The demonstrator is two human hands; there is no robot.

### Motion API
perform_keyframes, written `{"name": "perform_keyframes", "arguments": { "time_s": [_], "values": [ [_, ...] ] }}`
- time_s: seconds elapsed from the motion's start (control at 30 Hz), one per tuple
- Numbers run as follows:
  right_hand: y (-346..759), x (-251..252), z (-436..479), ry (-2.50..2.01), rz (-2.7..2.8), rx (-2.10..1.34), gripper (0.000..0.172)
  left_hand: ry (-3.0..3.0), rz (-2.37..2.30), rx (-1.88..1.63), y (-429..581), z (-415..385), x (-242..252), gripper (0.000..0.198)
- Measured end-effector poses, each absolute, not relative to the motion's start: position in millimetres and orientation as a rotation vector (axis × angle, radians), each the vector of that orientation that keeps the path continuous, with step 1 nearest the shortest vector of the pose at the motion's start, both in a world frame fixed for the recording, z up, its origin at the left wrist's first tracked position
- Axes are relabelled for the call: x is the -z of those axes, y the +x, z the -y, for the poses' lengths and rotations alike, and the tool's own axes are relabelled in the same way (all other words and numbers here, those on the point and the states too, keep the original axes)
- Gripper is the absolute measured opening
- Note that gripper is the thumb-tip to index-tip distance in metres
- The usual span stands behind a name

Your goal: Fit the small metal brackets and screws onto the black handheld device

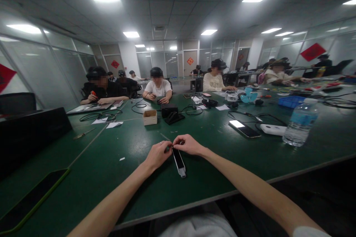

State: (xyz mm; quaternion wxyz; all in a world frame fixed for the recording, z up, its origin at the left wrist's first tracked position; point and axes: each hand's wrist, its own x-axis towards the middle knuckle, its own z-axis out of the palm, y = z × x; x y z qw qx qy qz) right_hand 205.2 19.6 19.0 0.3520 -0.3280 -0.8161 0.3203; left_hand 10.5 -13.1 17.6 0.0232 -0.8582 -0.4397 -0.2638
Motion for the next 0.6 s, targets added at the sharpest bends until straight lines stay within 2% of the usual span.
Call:
{"name": "perform_keyframes", "arguments": {
  "time_s": [0.23, 0.6],
  "values": [
    [224.9, -30.2, -22.7, -0.909, 2.362, -0.285, 0.012, -2.588, 1.43, 0.676, 7.4, 9.4, -21.3, 0.012],
    [235.2, -23.6, -30.2, -0.93, 2.515, -0.214, 0.013, -2.626, 1.508, 0.554, 10.8, 9.6, -24.4, 0.01]
  ]
}}
